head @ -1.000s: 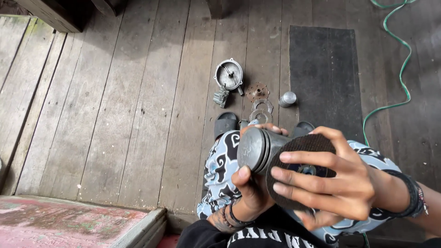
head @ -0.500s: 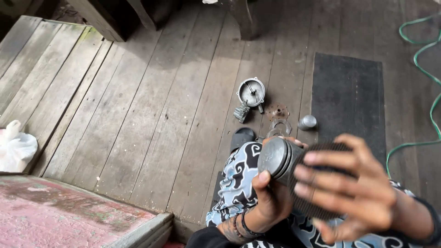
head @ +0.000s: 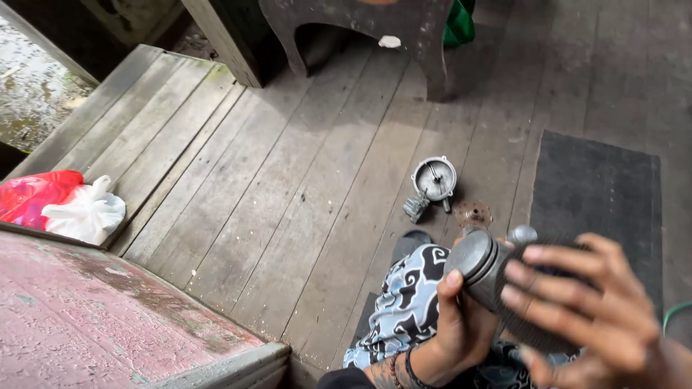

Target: Inspecting and cleaning a motorcycle piston using a grinding disc while sitting on a wooden floor.

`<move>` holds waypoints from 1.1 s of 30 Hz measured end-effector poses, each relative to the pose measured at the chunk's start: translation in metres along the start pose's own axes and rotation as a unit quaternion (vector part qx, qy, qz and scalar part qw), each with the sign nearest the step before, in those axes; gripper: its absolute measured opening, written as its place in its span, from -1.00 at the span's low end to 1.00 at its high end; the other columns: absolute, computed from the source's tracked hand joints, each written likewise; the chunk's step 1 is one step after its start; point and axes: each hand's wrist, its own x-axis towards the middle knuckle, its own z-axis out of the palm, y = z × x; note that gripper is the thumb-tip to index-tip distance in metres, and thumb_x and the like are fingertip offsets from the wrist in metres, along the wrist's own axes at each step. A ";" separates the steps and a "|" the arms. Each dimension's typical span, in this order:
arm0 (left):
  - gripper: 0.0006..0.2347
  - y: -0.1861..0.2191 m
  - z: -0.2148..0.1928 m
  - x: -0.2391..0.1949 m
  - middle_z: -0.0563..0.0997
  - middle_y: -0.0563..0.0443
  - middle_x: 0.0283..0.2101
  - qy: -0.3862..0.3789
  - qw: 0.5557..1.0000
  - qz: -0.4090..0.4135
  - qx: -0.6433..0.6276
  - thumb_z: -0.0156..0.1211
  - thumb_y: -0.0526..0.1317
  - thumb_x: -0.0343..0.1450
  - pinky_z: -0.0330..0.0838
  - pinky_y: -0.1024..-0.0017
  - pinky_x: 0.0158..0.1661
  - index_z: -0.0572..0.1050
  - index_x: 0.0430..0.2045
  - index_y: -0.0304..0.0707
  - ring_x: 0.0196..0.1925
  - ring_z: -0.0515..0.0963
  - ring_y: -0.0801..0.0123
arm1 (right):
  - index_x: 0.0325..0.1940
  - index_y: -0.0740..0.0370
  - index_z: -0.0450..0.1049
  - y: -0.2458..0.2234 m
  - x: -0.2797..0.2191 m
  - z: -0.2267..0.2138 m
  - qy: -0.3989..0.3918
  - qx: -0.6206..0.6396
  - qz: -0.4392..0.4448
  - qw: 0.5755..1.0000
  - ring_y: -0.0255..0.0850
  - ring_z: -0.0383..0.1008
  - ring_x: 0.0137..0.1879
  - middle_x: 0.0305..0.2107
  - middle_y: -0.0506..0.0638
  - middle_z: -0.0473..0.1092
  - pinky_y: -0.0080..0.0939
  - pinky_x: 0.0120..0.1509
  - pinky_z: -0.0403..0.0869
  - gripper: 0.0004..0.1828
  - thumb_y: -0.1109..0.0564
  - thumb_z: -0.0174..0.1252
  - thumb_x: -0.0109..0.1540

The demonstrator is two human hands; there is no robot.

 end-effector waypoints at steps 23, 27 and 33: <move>-0.44 0.016 0.017 0.001 0.34 -0.13 0.21 -0.029 0.995 0.084 0.045 0.05 0.11 0.40 0.14 0.15 0.34 0.18 0.21 -0.22 0.30 0.33 0.19 | -0.12 0.02 0.64 0.003 0.006 -0.007 -0.015 -0.001 -0.037 0.999 -0.05 0.51 0.15 -0.03 -0.10 0.55 0.38 0.32 0.33 -0.48 -0.17 0.31 -0.12; -0.38 0.017 0.011 0.000 0.36 -0.19 0.19 -0.025 0.995 0.068 0.067 0.04 0.12 0.37 0.32 0.18 0.24 0.14 0.24 -0.24 0.19 0.42 0.17 | -0.07 0.04 0.65 -0.009 0.013 -0.009 -0.067 0.024 -0.147 0.987 -0.12 0.56 0.13 0.00 -0.12 0.56 0.31 0.16 0.36 -0.61 -0.13 0.19 0.11; -0.40 0.017 0.019 0.000 0.32 -0.20 0.16 -0.051 0.993 0.100 0.045 0.11 0.12 0.37 0.21 0.10 0.31 0.16 0.19 -0.28 0.26 0.34 0.13 | -0.11 -0.03 0.66 -0.007 0.009 -0.012 -0.043 0.007 -0.104 0.994 -0.06 0.55 0.10 -0.02 -0.13 0.55 0.40 0.13 0.33 -0.57 -0.21 0.19 0.06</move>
